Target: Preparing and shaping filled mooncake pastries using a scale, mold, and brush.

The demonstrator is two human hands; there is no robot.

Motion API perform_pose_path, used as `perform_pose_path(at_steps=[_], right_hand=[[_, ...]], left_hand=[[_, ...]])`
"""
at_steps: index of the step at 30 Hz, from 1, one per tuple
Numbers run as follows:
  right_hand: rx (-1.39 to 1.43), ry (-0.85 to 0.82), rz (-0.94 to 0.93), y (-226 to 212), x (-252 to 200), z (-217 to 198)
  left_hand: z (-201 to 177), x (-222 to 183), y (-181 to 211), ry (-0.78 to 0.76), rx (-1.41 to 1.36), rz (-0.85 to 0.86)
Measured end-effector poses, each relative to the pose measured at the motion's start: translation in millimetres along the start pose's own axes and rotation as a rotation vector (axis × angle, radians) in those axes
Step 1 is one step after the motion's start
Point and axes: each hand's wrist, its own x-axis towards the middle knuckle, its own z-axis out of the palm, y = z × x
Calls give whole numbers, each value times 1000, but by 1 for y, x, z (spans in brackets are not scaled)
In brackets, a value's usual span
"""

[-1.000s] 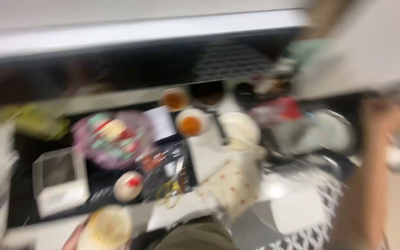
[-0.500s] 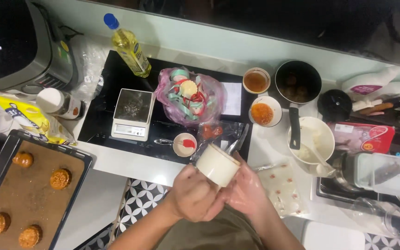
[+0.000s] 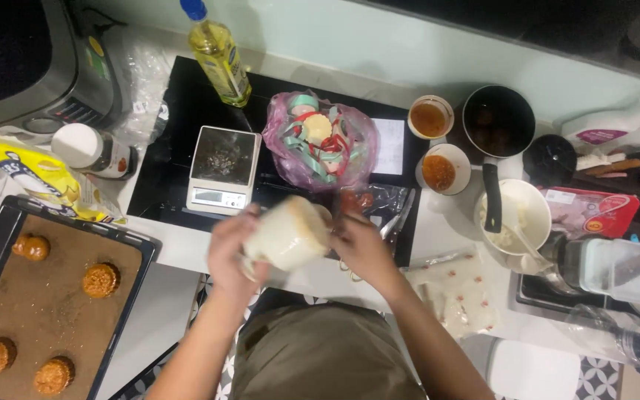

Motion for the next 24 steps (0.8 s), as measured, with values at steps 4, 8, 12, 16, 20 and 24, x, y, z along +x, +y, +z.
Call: perform_pose_path(at_steps=[4,8,12,16,20,24], right_hand=[[-558,66,-367,-19,63,59],[-819,14,-454,32,93,66],[-484,303,-469,19,68,22],[-104,419,-269,40,56,-2],[386,483,-11,26,43,-8],[511,506,-94,-31,12,-7]], left_hand=[[-11,16,30,100,57,183],[-38,1,28,320,-552,-311],[-66,-17,4,267,-724,-271],[-75,-14,-16,308,-630,-329],[-78,-3,-51,337,-614,-453],[-83,7,-92,185,-737,-509]])
